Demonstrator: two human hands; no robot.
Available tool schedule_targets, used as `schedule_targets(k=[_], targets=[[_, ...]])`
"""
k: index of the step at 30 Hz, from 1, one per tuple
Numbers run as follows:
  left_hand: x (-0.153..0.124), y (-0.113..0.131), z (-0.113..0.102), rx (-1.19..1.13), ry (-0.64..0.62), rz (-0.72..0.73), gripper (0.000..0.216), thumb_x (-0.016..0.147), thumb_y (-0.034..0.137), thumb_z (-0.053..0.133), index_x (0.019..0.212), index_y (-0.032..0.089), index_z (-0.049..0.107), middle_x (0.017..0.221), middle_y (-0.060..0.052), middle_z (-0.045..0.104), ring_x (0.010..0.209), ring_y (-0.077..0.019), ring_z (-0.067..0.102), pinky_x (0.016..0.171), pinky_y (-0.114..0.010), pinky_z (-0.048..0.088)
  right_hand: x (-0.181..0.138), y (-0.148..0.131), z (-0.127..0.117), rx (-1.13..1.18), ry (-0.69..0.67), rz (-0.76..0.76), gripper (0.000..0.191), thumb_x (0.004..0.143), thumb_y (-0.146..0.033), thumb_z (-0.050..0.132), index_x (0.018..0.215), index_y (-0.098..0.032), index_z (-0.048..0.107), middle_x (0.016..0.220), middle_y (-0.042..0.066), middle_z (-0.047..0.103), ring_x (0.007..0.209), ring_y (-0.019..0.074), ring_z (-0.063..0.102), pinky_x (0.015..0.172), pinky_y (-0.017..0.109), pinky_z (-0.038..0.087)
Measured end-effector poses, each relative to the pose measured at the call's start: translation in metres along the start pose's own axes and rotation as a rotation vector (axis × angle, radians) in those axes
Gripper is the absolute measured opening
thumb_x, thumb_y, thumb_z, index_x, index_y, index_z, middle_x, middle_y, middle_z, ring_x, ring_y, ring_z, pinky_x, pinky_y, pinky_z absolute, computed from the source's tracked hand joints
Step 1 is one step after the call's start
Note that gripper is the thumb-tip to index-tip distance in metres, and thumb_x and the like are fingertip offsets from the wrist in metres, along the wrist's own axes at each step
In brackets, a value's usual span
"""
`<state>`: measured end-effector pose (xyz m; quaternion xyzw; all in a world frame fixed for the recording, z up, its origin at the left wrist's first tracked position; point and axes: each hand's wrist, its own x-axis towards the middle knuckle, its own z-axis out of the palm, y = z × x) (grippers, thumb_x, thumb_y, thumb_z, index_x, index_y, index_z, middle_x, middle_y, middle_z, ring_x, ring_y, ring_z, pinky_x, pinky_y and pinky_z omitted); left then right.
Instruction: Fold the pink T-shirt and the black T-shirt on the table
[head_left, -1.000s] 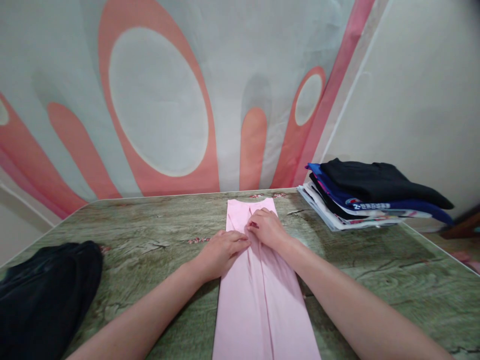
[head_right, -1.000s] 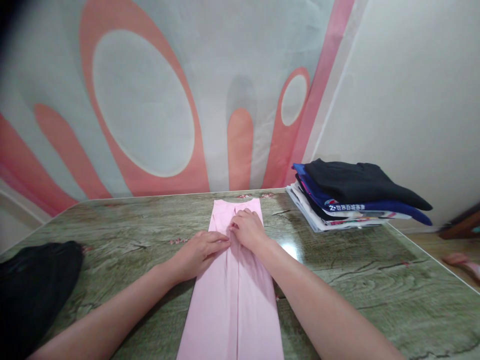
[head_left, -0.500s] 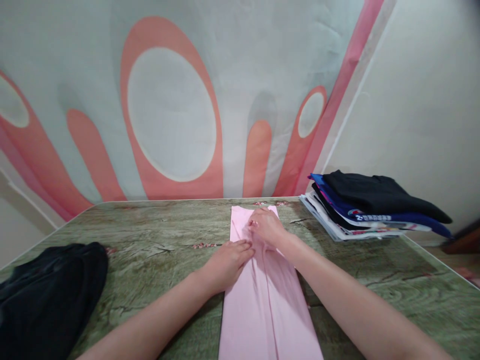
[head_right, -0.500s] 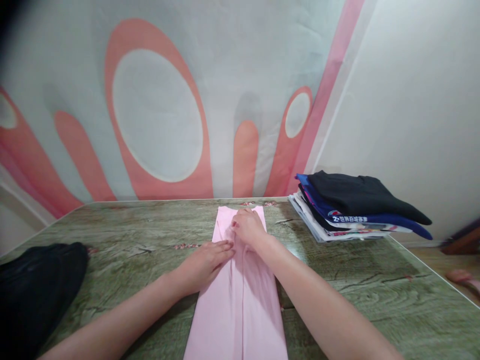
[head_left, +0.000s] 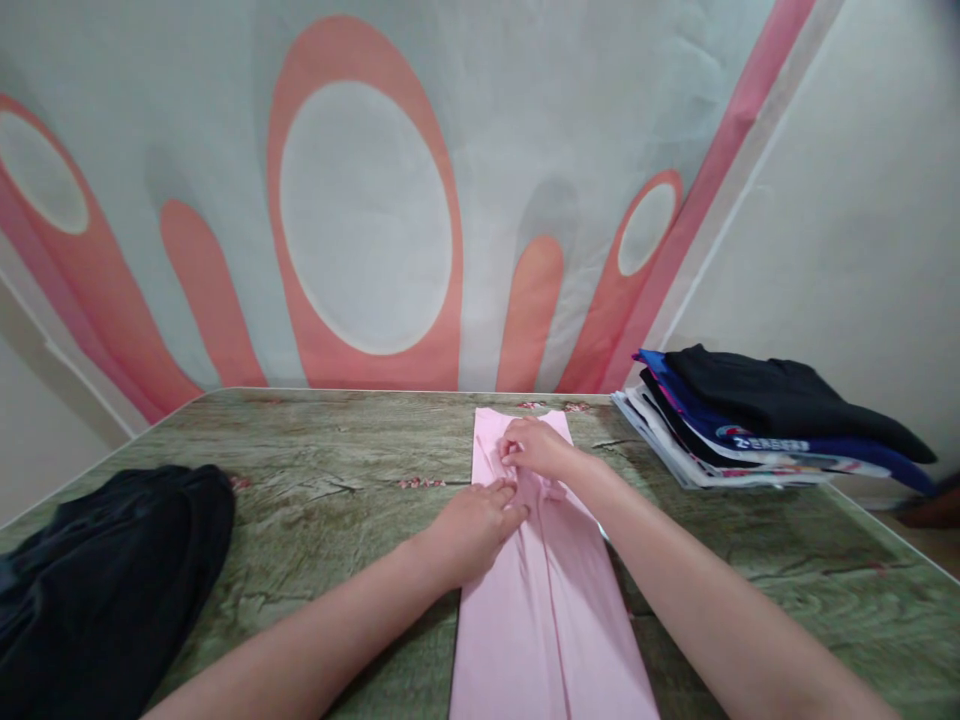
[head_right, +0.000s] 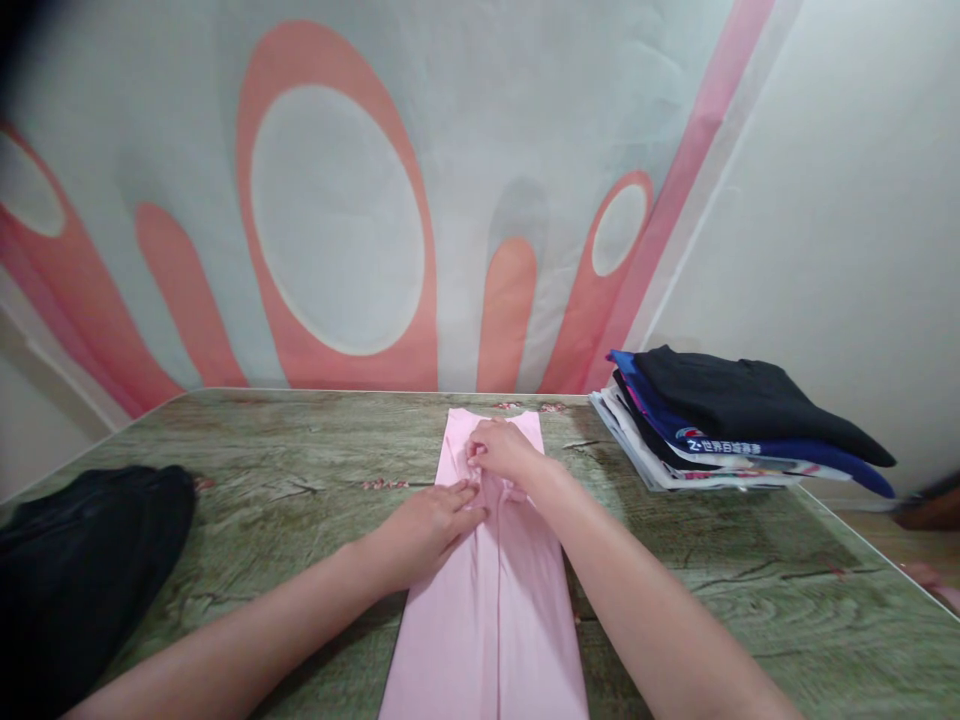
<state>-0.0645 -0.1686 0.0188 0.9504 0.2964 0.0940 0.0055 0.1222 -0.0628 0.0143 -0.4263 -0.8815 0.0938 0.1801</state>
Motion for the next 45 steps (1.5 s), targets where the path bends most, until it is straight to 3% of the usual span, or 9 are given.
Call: schedule_targets(k=[7, 12, 17, 20, 24, 29, 32, 40, 45], targets=[[0.001, -0.006, 0.000, -0.086, 0.074, -0.018, 0.032, 0.090, 0.017, 0.045, 0.119, 0.022, 0.057, 0.123, -0.009, 0.061, 0.114, -0.0226, 0.056, 0.097, -0.037, 0.043, -0.008, 0.004, -0.006, -0.015, 0.413, 0.160, 0.021, 0.081, -0.006, 0.053, 0.087, -0.018, 0.068, 0.095, 0.005, 0.066, 0.095, 0.0184, 0.055, 0.088, 0.034, 0.040], [0.005, -0.018, 0.004, -0.233, 0.238, -0.132, 0.025, 0.091, 0.015, 0.043, 0.103, 0.020, 0.064, 0.109, -0.006, 0.066, 0.103, -0.0186, 0.060, 0.094, -0.032, 0.045, -0.066, -0.035, -0.004, 0.043, 0.260, -0.023, 0.019, 0.088, -0.013, 0.052, 0.097, -0.021, 0.067, 0.099, 0.003, 0.067, 0.097, 0.0173, 0.056, 0.089, 0.034, 0.042], [0.010, -0.031, 0.003, -0.261, 0.344, -0.207, 0.024, 0.089, 0.011, 0.042, 0.102, 0.019, 0.061, 0.106, -0.007, 0.064, 0.101, -0.0184, 0.059, 0.091, -0.032, 0.047, -0.101, -0.067, 0.008, -0.042, 0.187, -0.057, 0.028, 0.095, -0.024, 0.046, 0.119, -0.020, 0.058, 0.119, 0.007, 0.062, 0.110, 0.0202, 0.052, 0.093, 0.039, 0.040], [0.025, -0.042, 0.007, -0.197, 0.293, -0.165, 0.030, 0.090, 0.011, 0.040, 0.111, 0.019, 0.059, 0.115, -0.007, 0.064, 0.109, -0.0181, 0.057, 0.098, -0.033, 0.043, -0.101, -0.067, 0.009, -0.103, 0.161, -0.084, 0.029, 0.096, -0.023, 0.043, 0.120, -0.018, 0.057, 0.118, 0.009, 0.061, 0.113, 0.0218, 0.050, 0.095, 0.040, 0.039], [0.059, -0.060, 0.019, -0.045, 0.114, -0.113, 0.032, 0.091, 0.016, 0.042, 0.118, 0.015, 0.058, 0.127, -0.010, 0.059, 0.119, -0.0199, 0.052, 0.104, -0.034, 0.038, -0.100, -0.065, 0.009, -0.146, 0.122, -0.138, 0.028, 0.094, -0.017, 0.044, 0.119, -0.015, 0.057, 0.116, 0.011, 0.060, 0.112, 0.0211, 0.049, 0.094, 0.039, 0.040], [0.084, -0.077, 0.034, 0.110, 0.056, -0.230, 0.039, 0.093, 0.022, 0.040, 0.128, 0.012, 0.051, 0.138, -0.014, 0.049, 0.128, -0.0240, 0.044, 0.105, -0.042, 0.035, -0.102, -0.066, 0.012, -0.119, 0.087, -0.157, 0.026, 0.092, -0.016, 0.048, 0.116, -0.017, 0.058, 0.115, 0.008, 0.061, 0.109, 0.0191, 0.051, 0.093, 0.037, 0.040], [0.083, -0.081, 0.039, 0.175, 0.110, -0.320, 0.040, 0.094, 0.021, 0.035, 0.131, 0.012, 0.049, 0.141, -0.014, 0.046, 0.130, -0.0253, 0.040, 0.106, -0.048, 0.031, -0.102, -0.063, 0.014, -0.095, 0.094, -0.172, 0.025, 0.092, -0.016, 0.048, 0.115, -0.017, 0.059, 0.116, 0.007, 0.061, 0.109, 0.0189, 0.051, 0.093, 0.036, 0.040], [0.067, -0.095, 0.047, 0.184, 0.112, -0.401, 0.041, 0.095, 0.023, 0.035, 0.133, 0.012, 0.047, 0.141, -0.015, 0.046, 0.131, -0.0238, 0.041, 0.103, -0.044, 0.036, -0.101, -0.063, 0.010, -0.033, 0.143, -0.235, 0.025, 0.092, -0.014, 0.047, 0.113, -0.019, 0.060, 0.117, 0.007, 0.061, 0.112, 0.0182, 0.051, 0.097, 0.037, 0.037], [0.060, -0.095, 0.039, 0.222, 0.170, -0.468, 0.042, 0.093, 0.017, 0.035, 0.132, 0.008, 0.047, 0.139, -0.020, 0.046, 0.129, -0.0273, 0.042, 0.105, -0.051, 0.032, -0.103, -0.048, 0.002, 0.044, 0.370, -0.106, 0.028, 0.090, -0.012, 0.048, 0.112, -0.022, 0.060, 0.113, 0.007, 0.063, 0.109, 0.0192, 0.054, 0.096, 0.039, 0.038]])
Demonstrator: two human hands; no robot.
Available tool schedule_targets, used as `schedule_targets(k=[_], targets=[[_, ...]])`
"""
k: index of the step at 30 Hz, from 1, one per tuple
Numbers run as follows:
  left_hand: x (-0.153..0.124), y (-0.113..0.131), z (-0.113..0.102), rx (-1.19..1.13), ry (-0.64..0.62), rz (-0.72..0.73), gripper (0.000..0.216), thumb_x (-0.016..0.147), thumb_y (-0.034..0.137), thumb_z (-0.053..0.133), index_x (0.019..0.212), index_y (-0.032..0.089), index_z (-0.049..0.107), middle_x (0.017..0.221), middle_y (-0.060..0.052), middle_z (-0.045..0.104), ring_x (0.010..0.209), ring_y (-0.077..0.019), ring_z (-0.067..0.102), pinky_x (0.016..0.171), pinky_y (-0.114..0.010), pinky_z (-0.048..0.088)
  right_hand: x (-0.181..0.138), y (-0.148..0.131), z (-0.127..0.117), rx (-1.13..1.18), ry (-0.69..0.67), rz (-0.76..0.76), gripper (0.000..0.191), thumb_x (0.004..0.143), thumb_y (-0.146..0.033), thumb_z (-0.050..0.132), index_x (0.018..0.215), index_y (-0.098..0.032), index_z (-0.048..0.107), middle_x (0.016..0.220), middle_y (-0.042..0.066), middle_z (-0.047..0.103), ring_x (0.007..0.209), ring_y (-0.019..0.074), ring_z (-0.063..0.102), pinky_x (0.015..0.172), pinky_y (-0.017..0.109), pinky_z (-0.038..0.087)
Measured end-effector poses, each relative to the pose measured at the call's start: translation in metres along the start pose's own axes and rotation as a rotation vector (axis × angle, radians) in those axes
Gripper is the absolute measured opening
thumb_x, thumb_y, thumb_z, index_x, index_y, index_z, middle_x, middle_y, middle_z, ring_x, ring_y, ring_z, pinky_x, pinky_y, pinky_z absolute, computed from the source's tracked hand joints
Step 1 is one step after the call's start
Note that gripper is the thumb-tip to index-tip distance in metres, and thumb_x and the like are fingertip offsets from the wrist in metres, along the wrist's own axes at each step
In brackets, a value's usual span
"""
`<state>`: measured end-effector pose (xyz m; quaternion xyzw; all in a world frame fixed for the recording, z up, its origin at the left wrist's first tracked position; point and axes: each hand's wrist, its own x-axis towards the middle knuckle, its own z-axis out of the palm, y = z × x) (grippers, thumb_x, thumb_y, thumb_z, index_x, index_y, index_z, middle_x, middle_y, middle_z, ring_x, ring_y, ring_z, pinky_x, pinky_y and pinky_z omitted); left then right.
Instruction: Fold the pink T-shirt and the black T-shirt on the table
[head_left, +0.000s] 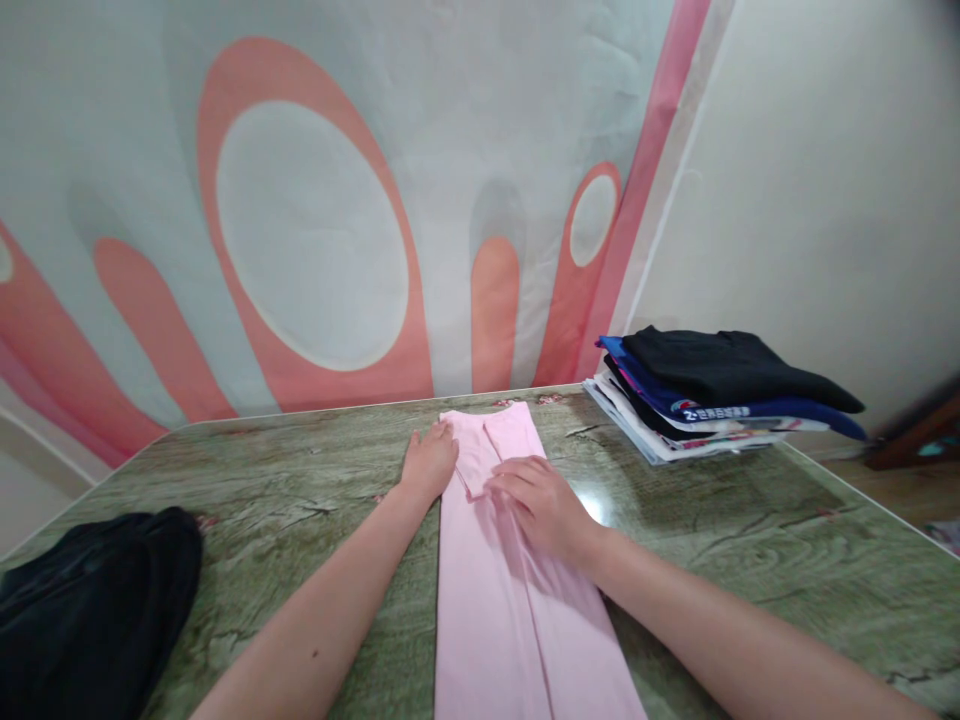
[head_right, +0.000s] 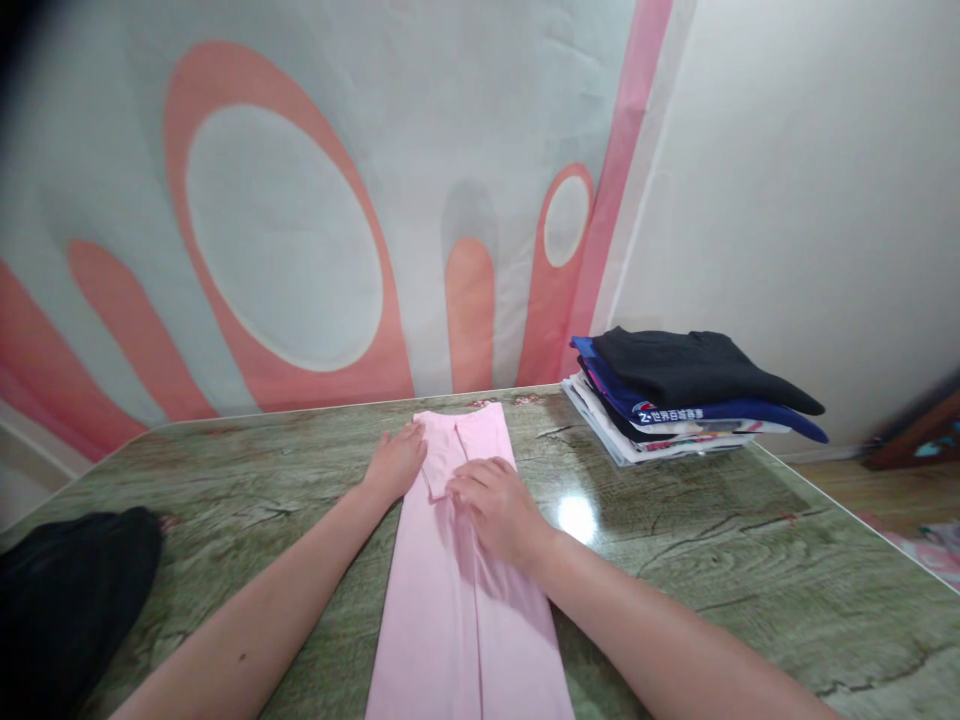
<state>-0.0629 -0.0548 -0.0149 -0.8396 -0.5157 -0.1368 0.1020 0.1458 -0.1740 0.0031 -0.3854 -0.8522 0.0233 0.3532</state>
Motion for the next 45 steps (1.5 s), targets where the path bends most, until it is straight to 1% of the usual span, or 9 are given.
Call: schedule_targets(k=[4, 10, 15, 19, 28, 30, 36, 40, 45], targets=[[-0.005, 0.015, -0.015, -0.111, 0.078, 0.147, 0.042, 0.090, 0.010, 0.035, 0.130, 0.011, 0.049, 0.137, -0.014, 0.050, 0.129, -0.0206, 0.042, 0.109, -0.038, 0.030, -0.004, 0.025, 0.003, 0.011, 0.099, 0.142, 0.025, 0.088, -0.013, 0.049, 0.108, -0.021, 0.063, 0.109, 0.006, 0.065, 0.102, 0.0195, 0.057, 0.090, 0.038, 0.043], [-0.007, 0.035, -0.012, -0.258, -0.045, 0.230, 0.035, 0.090, 0.015, 0.038, 0.119, 0.010, 0.059, 0.129, -0.015, 0.058, 0.122, -0.0202, 0.051, 0.105, -0.032, 0.036, -0.007, 0.044, 0.011, 0.043, 0.056, 0.188, 0.020, 0.088, -0.015, 0.051, 0.099, -0.022, 0.067, 0.101, 0.004, 0.068, 0.093, 0.0183, 0.060, 0.087, 0.035, 0.046], [-0.005, 0.023, 0.001, -0.323, -0.053, 0.262, 0.038, 0.092, 0.020, 0.038, 0.124, 0.011, 0.056, 0.135, -0.013, 0.053, 0.128, -0.0191, 0.045, 0.109, -0.034, 0.031, -0.004, 0.025, 0.005, 0.005, 0.051, 0.106, 0.023, 0.089, -0.016, 0.050, 0.107, -0.022, 0.064, 0.110, 0.007, 0.064, 0.104, 0.0203, 0.056, 0.091, 0.038, 0.042], [-0.004, 0.016, 0.001, -0.342, -0.075, 0.294, 0.039, 0.092, 0.025, 0.039, 0.125, 0.013, 0.055, 0.138, -0.012, 0.050, 0.130, -0.0174, 0.042, 0.111, -0.032, 0.028, -0.002, 0.001, 0.005, 0.013, -0.081, -0.043, 0.028, 0.091, -0.018, 0.050, 0.117, -0.022, 0.059, 0.114, 0.008, 0.063, 0.112, 0.0209, 0.051, 0.096, 0.040, 0.039], [-0.002, 0.006, -0.006, -0.351, -0.297, 0.283, 0.068, 0.085, 0.051, 0.051, 0.142, 0.016, 0.036, 0.150, -0.012, 0.029, 0.140, -0.0235, 0.022, 0.112, -0.040, 0.020, 0.001, -0.005, 0.005, -0.045, -0.214, -0.059, 0.027, 0.091, -0.017, 0.050, 0.115, -0.022, 0.062, 0.106, 0.007, 0.065, 0.104, 0.0197, 0.053, 0.092, 0.038, 0.039], [-0.001, 0.007, -0.005, -0.331, -0.253, 0.249, 0.059, 0.089, 0.043, 0.048, 0.140, 0.015, 0.039, 0.149, -0.012, 0.034, 0.139, -0.0225, 0.026, 0.112, -0.040, 0.022, 0.001, -0.006, 0.005, -0.040, -0.218, -0.065, 0.028, 0.090, -0.016, 0.049, 0.114, -0.022, 0.062, 0.107, 0.007, 0.065, 0.104, 0.0199, 0.052, 0.092, 0.038, 0.039], [-0.001, 0.009, -0.011, -0.274, 0.086, 0.137, 0.039, 0.090, 0.016, 0.039, 0.124, 0.017, 0.058, 0.134, -0.008, 0.054, 0.127, -0.0189, 0.045, 0.109, -0.036, 0.031, 0.000, -0.006, 0.007, -0.029, -0.216, -0.048, 0.029, 0.089, -0.014, 0.050, 0.114, -0.021, 0.061, 0.111, 0.005, 0.064, 0.103, 0.0193, 0.052, 0.093, 0.038, 0.038], [-0.002, 0.009, -0.010, -0.317, -0.029, 0.305, 0.036, 0.090, 0.022, 0.041, 0.119, 0.017, 0.062, 0.125, -0.006, 0.062, 0.119, -0.0166, 0.053, 0.105, -0.029, 0.037, 0.000, -0.005, 0.008, -0.036, -0.217, -0.050, 0.029, 0.089, -0.014, 0.050, 0.115, -0.022, 0.061, 0.110, 0.005, 0.064, 0.103, 0.0193, 0.052, 0.092, 0.038, 0.038], [0.012, 0.012, -0.002, -0.229, -0.099, 0.243, 0.042, 0.088, 0.024, 0.044, 0.127, 0.016, 0.056, 0.136, -0.007, 0.052, 0.127, -0.0179, 0.046, 0.108, -0.031, 0.032, 0.001, -0.005, 0.006, -0.029, -0.205, -0.057, 0.029, 0.089, -0.013, 0.050, 0.113, -0.022, 0.062, 0.108, 0.006, 0.064, 0.101, 0.0199, 0.053, 0.091, 0.038, 0.038]])
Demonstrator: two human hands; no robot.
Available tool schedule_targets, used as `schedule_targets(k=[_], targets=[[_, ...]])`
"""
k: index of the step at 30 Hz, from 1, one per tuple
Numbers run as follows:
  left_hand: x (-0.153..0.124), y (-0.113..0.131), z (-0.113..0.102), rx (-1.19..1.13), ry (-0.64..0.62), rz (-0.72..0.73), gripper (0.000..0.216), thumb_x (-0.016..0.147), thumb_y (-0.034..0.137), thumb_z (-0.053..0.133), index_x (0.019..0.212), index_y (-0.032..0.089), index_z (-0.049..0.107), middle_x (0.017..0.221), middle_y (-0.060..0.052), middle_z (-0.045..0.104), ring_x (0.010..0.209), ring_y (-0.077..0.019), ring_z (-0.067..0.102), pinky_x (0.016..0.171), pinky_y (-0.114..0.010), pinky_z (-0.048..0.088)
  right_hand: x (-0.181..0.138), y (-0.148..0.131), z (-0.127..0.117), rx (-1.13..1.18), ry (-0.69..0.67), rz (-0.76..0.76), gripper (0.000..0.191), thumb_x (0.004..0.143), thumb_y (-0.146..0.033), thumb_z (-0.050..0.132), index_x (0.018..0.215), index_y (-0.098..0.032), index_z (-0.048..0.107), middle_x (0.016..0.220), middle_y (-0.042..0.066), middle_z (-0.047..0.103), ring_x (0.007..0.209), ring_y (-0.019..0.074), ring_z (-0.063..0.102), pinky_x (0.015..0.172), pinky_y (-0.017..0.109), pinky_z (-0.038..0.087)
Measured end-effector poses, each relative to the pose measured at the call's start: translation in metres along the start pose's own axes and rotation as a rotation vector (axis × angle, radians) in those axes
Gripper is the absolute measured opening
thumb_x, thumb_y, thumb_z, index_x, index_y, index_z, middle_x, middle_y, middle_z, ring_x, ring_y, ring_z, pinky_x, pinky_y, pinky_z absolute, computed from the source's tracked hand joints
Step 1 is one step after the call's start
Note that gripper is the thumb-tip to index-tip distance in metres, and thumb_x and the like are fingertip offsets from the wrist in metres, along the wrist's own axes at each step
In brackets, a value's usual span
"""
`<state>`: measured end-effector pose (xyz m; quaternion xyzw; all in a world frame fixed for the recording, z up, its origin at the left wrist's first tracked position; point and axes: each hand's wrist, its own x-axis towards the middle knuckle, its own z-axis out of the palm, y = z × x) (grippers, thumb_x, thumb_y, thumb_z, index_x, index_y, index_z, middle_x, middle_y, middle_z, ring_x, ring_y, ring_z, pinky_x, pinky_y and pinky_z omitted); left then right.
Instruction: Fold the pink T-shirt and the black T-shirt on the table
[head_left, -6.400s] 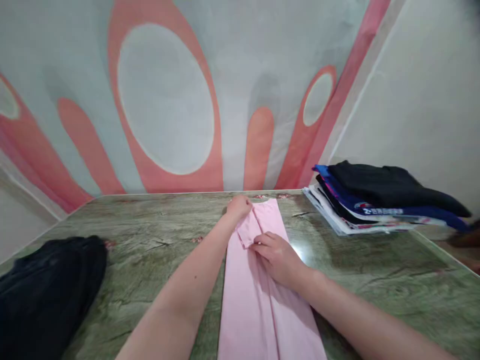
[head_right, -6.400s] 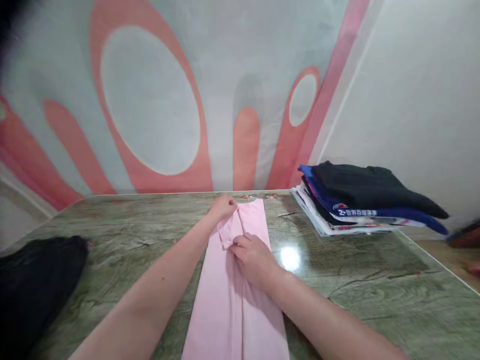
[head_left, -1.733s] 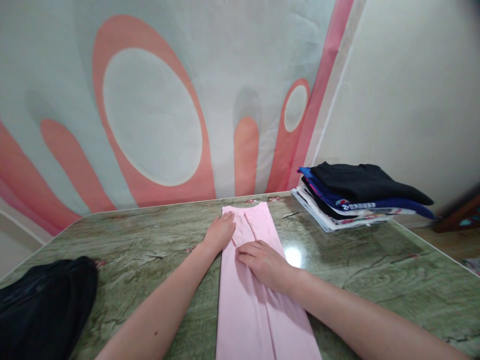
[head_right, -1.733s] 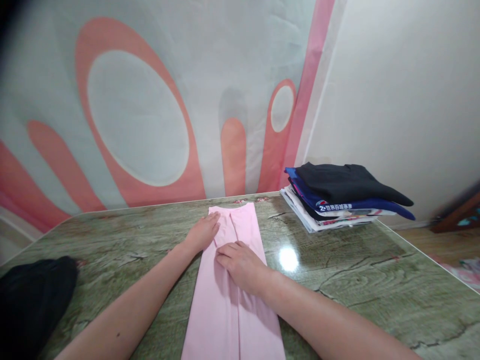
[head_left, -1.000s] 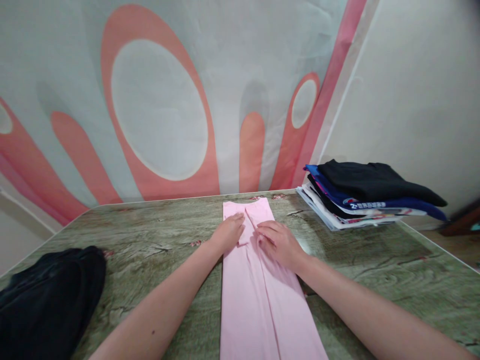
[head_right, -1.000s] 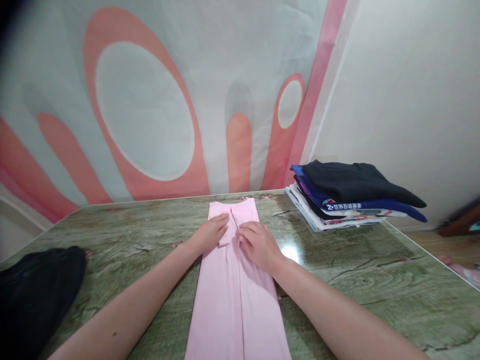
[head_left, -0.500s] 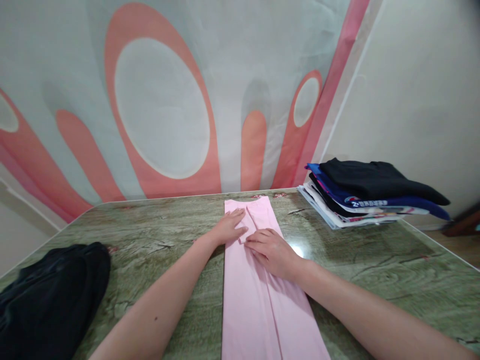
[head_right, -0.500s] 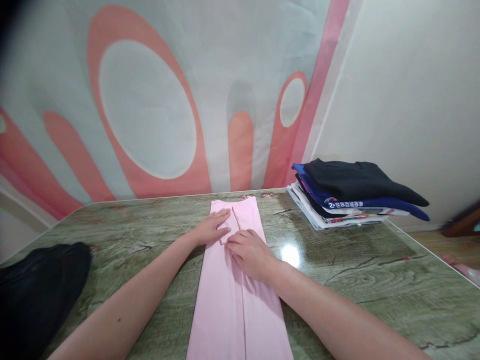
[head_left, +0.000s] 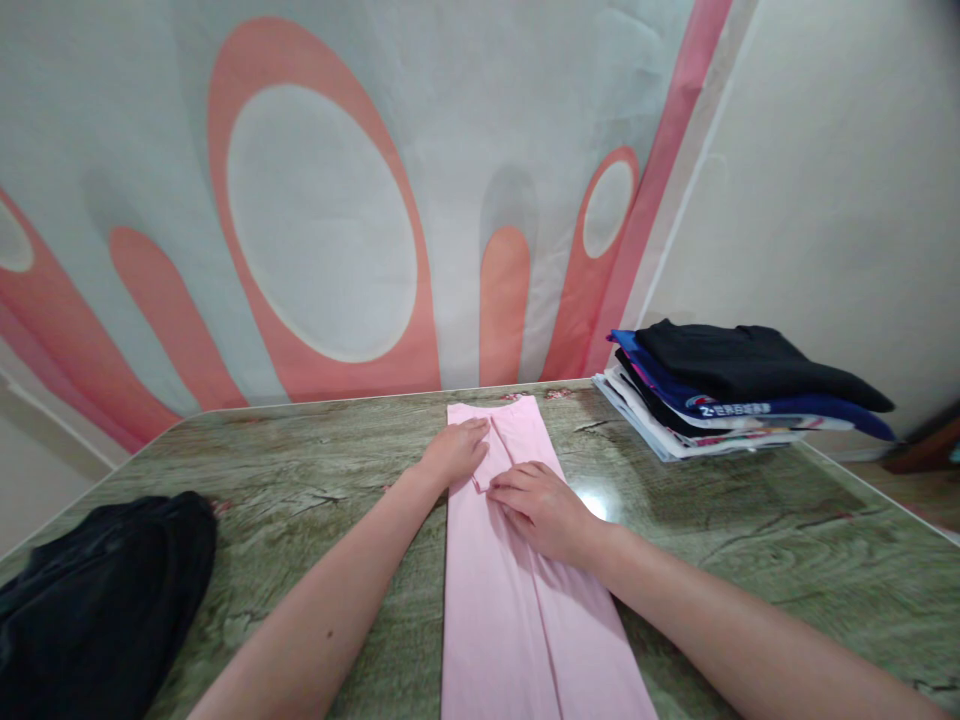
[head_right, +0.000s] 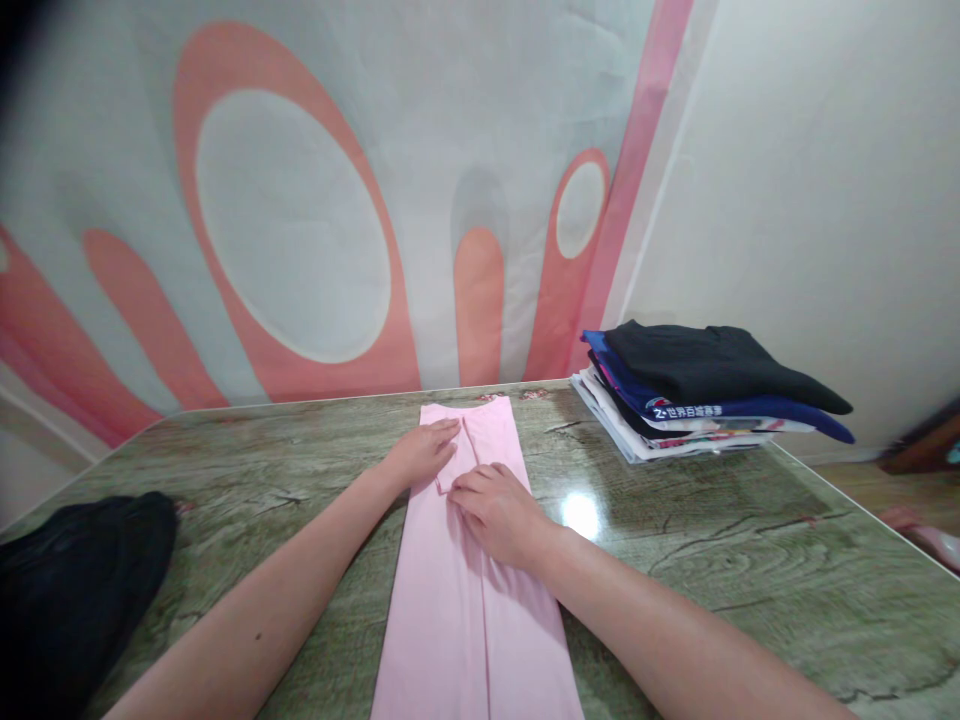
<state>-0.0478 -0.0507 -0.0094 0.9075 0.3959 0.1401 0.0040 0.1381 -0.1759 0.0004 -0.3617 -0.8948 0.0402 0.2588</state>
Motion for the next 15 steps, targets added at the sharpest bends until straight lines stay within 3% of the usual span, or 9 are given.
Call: schedule_targets(k=[9, 12, 15], targets=[[0.021, 0.001, -0.003, 0.005, 0.119, -0.104, 0.034, 0.090, 0.019, 0.041, 0.117, 0.017, 0.062, 0.129, -0.010, 0.058, 0.120, -0.0214, 0.051, 0.102, -0.037, 0.037, 0.001, -0.001, -0.001, -0.013, -0.010, 0.011, 0.029, 0.089, -0.014, 0.049, 0.114, -0.021, 0.062, 0.108, 0.006, 0.064, 0.101, 0.0198, 0.053, 0.091, 0.038, 0.038], [0.017, -0.004, -0.010, -0.027, 0.134, -0.084, 0.030, 0.088, 0.017, 0.044, 0.105, 0.018, 0.068, 0.111, -0.007, 0.067, 0.107, -0.0202, 0.058, 0.097, -0.034, 0.042, 0.000, -0.002, -0.002, -0.019, -0.016, 0.013, 0.027, 0.090, -0.015, 0.048, 0.113, -0.021, 0.061, 0.109, 0.006, 0.064, 0.101, 0.0191, 0.053, 0.091, 0.037, 0.038], [0.014, -0.008, -0.013, -0.110, 0.078, 0.023, 0.023, 0.085, 0.020, 0.051, 0.095, 0.021, 0.072, 0.099, -0.004, 0.069, 0.098, -0.0182, 0.061, 0.092, -0.030, 0.044, 0.001, -0.002, -0.004, -0.012, -0.025, 0.013, 0.027, 0.091, -0.015, 0.047, 0.112, -0.021, 0.061, 0.109, 0.006, 0.064, 0.101, 0.0190, 0.053, 0.091, 0.037, 0.038]])
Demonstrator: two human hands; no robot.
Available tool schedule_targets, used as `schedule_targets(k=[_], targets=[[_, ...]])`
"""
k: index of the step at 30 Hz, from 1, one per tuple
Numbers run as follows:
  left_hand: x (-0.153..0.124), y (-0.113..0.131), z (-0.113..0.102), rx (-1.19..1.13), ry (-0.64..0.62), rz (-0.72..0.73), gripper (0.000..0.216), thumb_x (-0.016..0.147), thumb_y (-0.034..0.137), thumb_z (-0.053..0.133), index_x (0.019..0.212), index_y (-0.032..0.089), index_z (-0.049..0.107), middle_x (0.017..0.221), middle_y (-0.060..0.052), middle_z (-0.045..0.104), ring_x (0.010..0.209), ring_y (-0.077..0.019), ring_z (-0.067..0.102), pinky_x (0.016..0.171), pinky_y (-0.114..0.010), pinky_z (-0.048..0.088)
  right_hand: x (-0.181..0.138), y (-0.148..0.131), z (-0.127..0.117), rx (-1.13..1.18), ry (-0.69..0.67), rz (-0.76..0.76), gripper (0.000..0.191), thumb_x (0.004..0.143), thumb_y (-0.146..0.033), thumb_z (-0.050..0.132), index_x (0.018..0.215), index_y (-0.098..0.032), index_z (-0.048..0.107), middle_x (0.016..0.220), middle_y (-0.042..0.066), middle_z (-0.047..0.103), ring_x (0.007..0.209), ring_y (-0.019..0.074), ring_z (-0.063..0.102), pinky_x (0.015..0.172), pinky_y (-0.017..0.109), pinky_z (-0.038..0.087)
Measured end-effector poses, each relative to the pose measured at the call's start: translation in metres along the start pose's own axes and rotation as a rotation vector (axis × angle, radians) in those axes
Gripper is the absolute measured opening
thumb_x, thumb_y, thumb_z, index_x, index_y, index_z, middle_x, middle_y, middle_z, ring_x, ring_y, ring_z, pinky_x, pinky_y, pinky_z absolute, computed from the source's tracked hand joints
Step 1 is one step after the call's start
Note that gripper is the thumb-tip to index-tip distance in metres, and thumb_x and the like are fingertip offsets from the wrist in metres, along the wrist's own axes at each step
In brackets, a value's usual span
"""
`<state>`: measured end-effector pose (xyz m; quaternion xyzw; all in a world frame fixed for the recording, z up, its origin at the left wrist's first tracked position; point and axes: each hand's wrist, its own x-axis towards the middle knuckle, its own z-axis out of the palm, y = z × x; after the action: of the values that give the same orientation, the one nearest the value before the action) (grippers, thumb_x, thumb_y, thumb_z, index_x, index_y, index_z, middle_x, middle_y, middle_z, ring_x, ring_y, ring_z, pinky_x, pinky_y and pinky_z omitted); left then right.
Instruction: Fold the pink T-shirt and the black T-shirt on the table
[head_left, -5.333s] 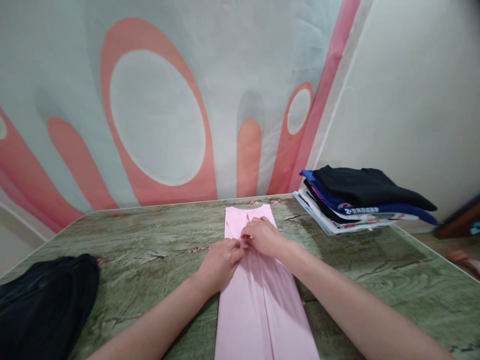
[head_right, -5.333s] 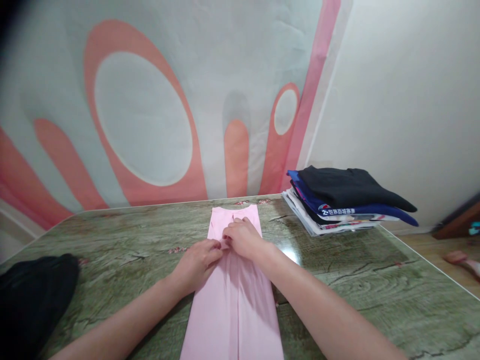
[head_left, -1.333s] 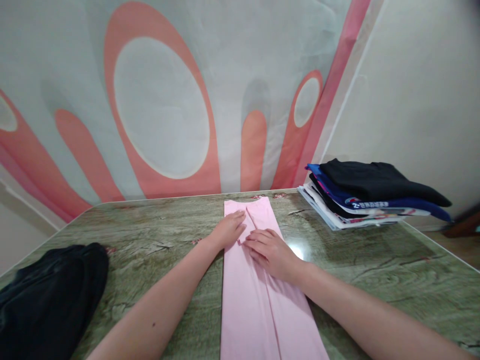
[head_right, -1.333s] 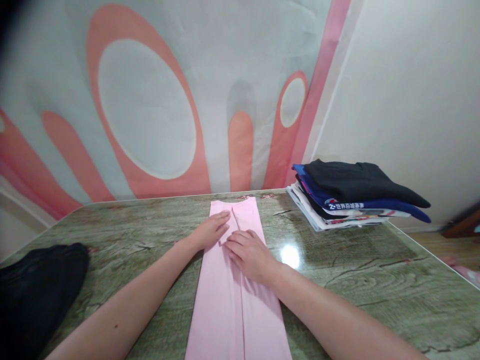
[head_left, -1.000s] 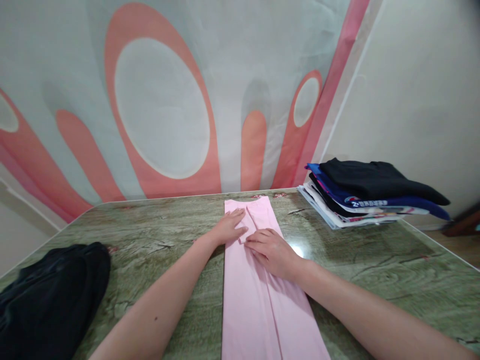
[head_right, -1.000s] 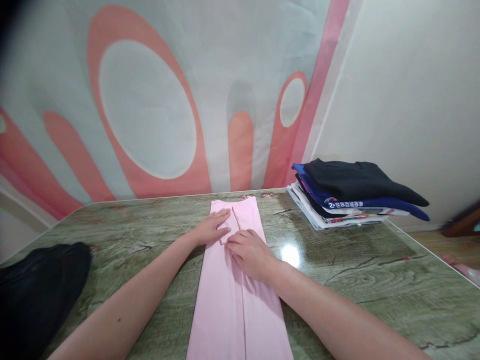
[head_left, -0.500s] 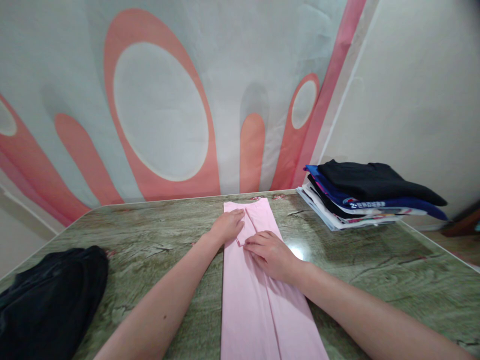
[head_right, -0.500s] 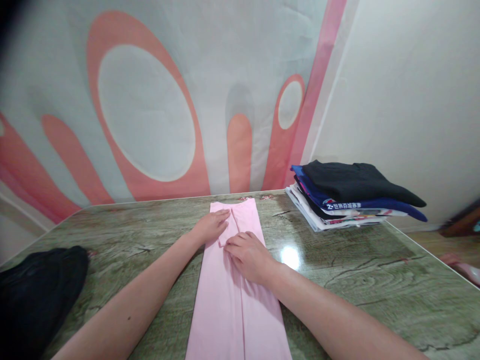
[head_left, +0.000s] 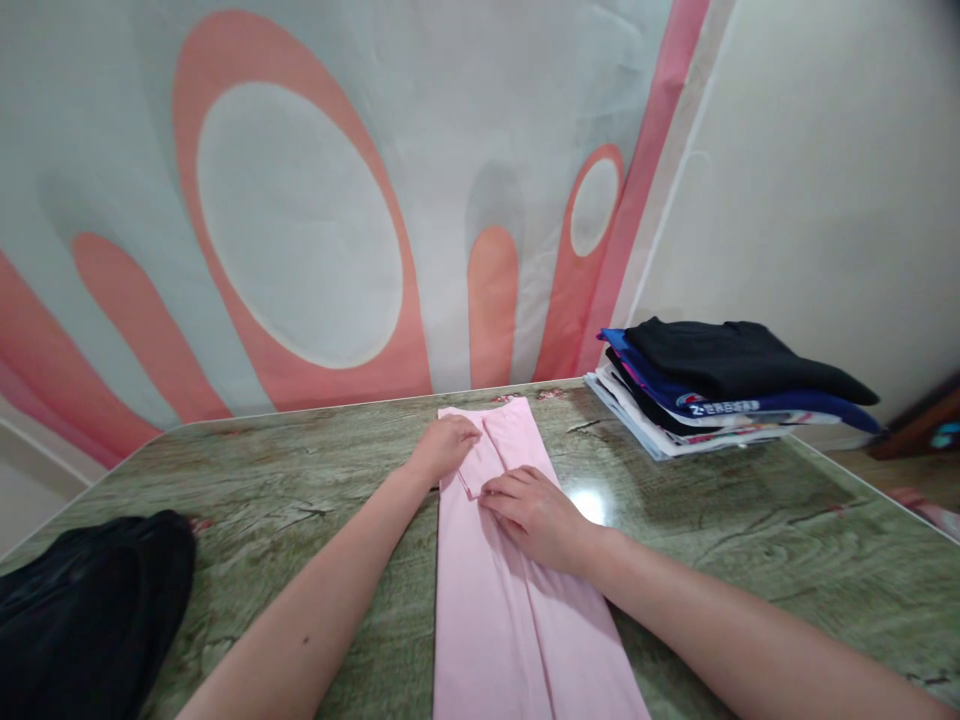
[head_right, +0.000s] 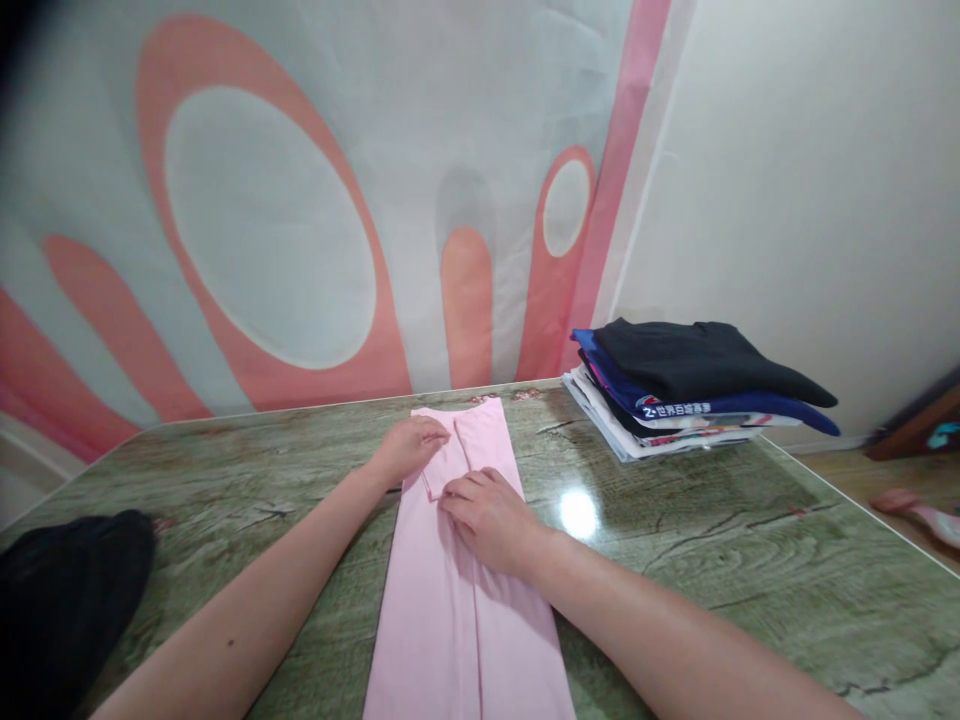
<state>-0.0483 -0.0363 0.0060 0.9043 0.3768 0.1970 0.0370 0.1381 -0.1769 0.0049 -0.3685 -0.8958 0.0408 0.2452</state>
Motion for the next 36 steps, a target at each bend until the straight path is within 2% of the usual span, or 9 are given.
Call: schedule_targets(k=[3, 9, 15, 20, 27, 30, 32, 34, 36], targets=[[0.005, -0.001, 0.002, -0.059, -0.039, 0.024, 0.021, 0.081, 0.021, 0.056, 0.094, 0.022, 0.072, 0.100, -0.004, 0.067, 0.098, -0.0187, 0.059, 0.091, -0.029, 0.044, 0.001, 0.000, -0.001, 0.004, 0.000, 0.001, 0.027, 0.091, -0.015, 0.047, 0.113, -0.021, 0.061, 0.109, 0.006, 0.063, 0.101, 0.0195, 0.053, 0.090, 0.037, 0.038], [0.023, 0.002, 0.014, -0.031, 0.018, -0.128, 0.019, 0.076, 0.015, 0.054, 0.085, 0.019, 0.069, 0.086, -0.004, 0.064, 0.085, -0.0184, 0.060, 0.078, -0.029, 0.048, 0.001, 0.000, 0.000, -0.011, -0.010, -0.001, 0.028, 0.090, -0.014, 0.048, 0.114, -0.021, 0.061, 0.109, 0.006, 0.063, 0.101, 0.0193, 0.053, 0.090, 0.037, 0.038], [0.013, 0.009, 0.014, -0.009, 0.129, -0.174, 0.019, 0.085, 0.016, 0.047, 0.097, 0.018, 0.062, 0.102, -0.007, 0.060, 0.097, -0.0200, 0.057, 0.085, -0.033, 0.045, -0.001, 0.001, 0.001, -0.014, -0.014, 0.000, 0.027, 0.091, -0.016, 0.048, 0.114, -0.021, 0.060, 0.111, 0.006, 0.063, 0.102, 0.0198, 0.053, 0.091, 0.037, 0.038], [0.009, 0.004, 0.008, -0.015, 0.015, -0.086, 0.012, 0.079, 0.023, 0.060, 0.088, 0.017, 0.064, 0.092, -0.006, 0.061, 0.089, -0.0198, 0.057, 0.083, -0.031, 0.045, -0.001, 0.001, 0.000, -0.008, -0.013, 0.001, 0.029, 0.091, -0.015, 0.047, 0.116, -0.021, 0.060, 0.110, 0.006, 0.062, 0.103, 0.0196, 0.052, 0.091, 0.037, 0.038], [0.006, -0.004, 0.002, -0.020, -0.112, -0.058, 0.058, 0.058, 0.047, 0.079, 0.103, 0.015, 0.062, 0.103, -0.010, 0.060, 0.099, -0.0250, 0.055, 0.085, -0.032, 0.045, -0.002, -0.001, 0.001, -0.003, -0.004, -0.010, 0.028, 0.089, -0.015, 0.049, 0.113, -0.021, 0.061, 0.108, 0.006, 0.064, 0.103, 0.0196, 0.053, 0.092, 0.038, 0.038], [0.006, 0.000, -0.003, -0.020, -0.190, -0.040, 0.068, 0.051, 0.050, 0.081, 0.105, 0.014, 0.061, 0.109, -0.011, 0.059, 0.102, -0.0274, 0.054, 0.087, -0.034, 0.044, -0.003, 0.001, 0.000, 0.049, 0.068, -0.029, 0.027, 0.089, -0.013, 0.049, 0.111, -0.022, 0.062, 0.107, 0.006, 0.065, 0.102, 0.0191, 0.054, 0.092, 0.038, 0.039], [0.007, 0.004, -0.004, -0.053, -0.148, -0.031, 0.057, 0.058, 0.043, 0.079, 0.105, 0.016, 0.062, 0.109, -0.009, 0.060, 0.102, -0.0257, 0.055, 0.088, -0.033, 0.044, -0.004, 0.010, -0.002, 0.089, 0.178, 0.004, 0.026, 0.088, -0.013, 0.049, 0.110, -0.022, 0.062, 0.108, 0.006, 0.065, 0.103, 0.0194, 0.055, 0.091, 0.037, 0.041], [0.008, 0.007, -0.002, -0.086, -0.033, -0.060, 0.033, 0.073, 0.031, 0.067, 0.103, 0.017, 0.063, 0.106, -0.007, 0.063, 0.101, -0.0222, 0.056, 0.089, -0.031, 0.044, -0.007, 0.027, -0.005, 0.097, 0.295, 0.095, 0.026, 0.088, -0.013, 0.049, 0.107, -0.022, 0.063, 0.107, 0.007, 0.065, 0.102, 0.0201, 0.056, 0.090, 0.038, 0.042], [0.008, 0.007, 0.002, -0.099, 0.055, -0.100, 0.021, 0.082, 0.020, 0.054, 0.098, 0.017, 0.066, 0.101, -0.006, 0.065, 0.099, -0.0198, 0.058, 0.089, -0.031, 0.043, -0.010, 0.049, -0.007, 0.073, 0.352, 0.198, 0.024, 0.086, -0.012, 0.050, 0.102, -0.022, 0.065, 0.102, 0.006, 0.066, 0.098, 0.0205, 0.057, 0.088, 0.038, 0.043]])
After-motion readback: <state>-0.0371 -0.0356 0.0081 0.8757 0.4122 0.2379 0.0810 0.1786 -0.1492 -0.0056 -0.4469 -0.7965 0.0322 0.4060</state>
